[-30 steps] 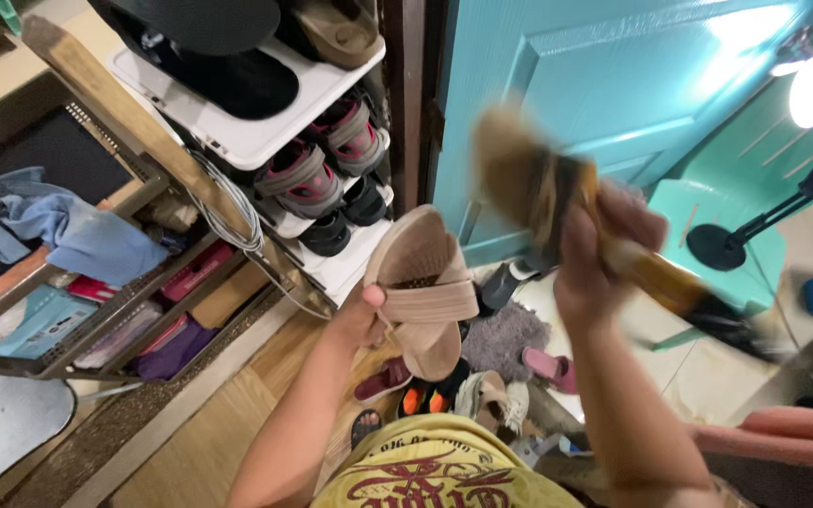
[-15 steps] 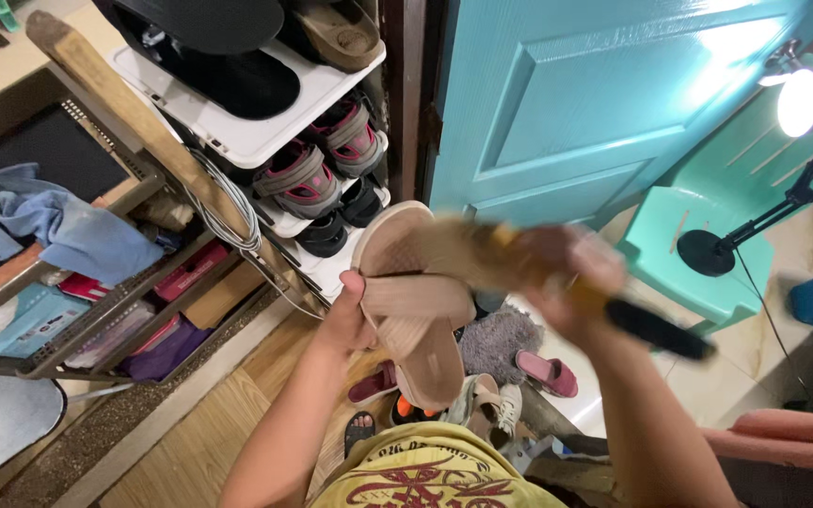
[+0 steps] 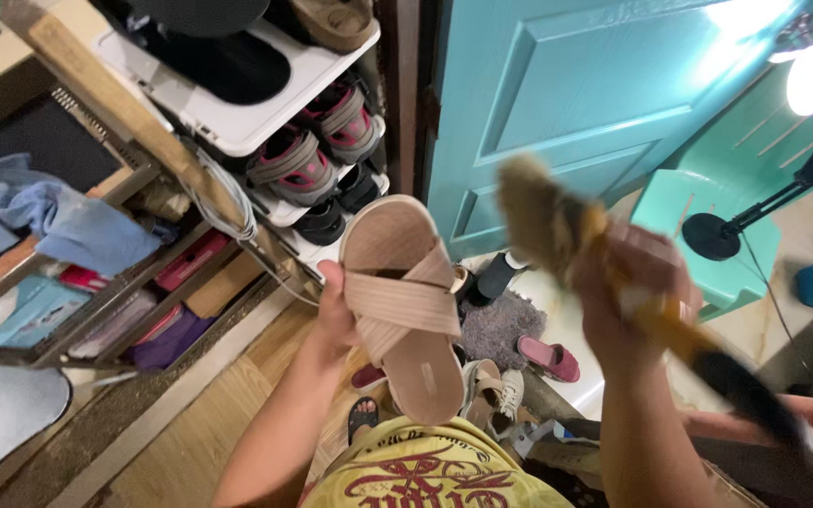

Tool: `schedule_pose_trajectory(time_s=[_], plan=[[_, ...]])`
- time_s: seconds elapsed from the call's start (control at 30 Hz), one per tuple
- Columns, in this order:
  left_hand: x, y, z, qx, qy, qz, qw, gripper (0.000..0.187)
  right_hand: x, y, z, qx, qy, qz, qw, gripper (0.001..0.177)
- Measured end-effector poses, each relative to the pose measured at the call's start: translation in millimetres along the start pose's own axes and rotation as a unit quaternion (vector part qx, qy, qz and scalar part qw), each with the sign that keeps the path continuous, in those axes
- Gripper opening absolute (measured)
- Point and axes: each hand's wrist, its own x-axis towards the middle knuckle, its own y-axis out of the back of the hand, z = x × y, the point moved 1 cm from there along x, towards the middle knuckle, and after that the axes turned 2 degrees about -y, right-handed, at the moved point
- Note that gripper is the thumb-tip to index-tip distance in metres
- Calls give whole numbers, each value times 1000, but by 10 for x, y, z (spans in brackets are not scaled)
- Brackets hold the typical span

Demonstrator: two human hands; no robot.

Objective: The person uses a brush to clean several pairs of shoes, including hiking boots, sandals, and sneakers. They pick up each shoe, brush the exterior and sole, and then place them back on the floor or a nearby shelf.

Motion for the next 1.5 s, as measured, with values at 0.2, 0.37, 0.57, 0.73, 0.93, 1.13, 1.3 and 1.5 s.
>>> schedule_pose_trajectory(time_s=[0.2, 0.37, 0.57, 0.73, 0.93, 1.13, 1.3, 1.5], plan=[[-8, 115, -92, -38, 47, -24, 998, 109, -225, 6, -204, 100, 41, 3, 994, 33], [-15, 153, -85, 40, 61, 0, 997, 113, -90, -54, -76, -85, 6, -156, 984, 30], [49, 116, 5, 104, 89, -19, 990, 118, 20, -74, -155, 104, -29, -125, 986, 14], [49, 17, 72, 166, 89, -4, 982, 127, 140, -29, -108, 272, -72, -332, 900, 31], [108, -153, 224, 223, 49, 9, 974, 137, -6, 30, 10, 112, -74, -203, 970, 21], [102, -247, 296, 263, 22, 11, 964, 138, -249, 42, 270, -146, -3, -140, 979, 17], [136, -392, 386, 297, 12, -17, 955, 139, -512, 319, 493, 71, -89, 39, 993, 27], [184, -574, 431, 305, -12, -26, 952, 137, -837, 220, 236, 108, -113, 126, 980, 29]])
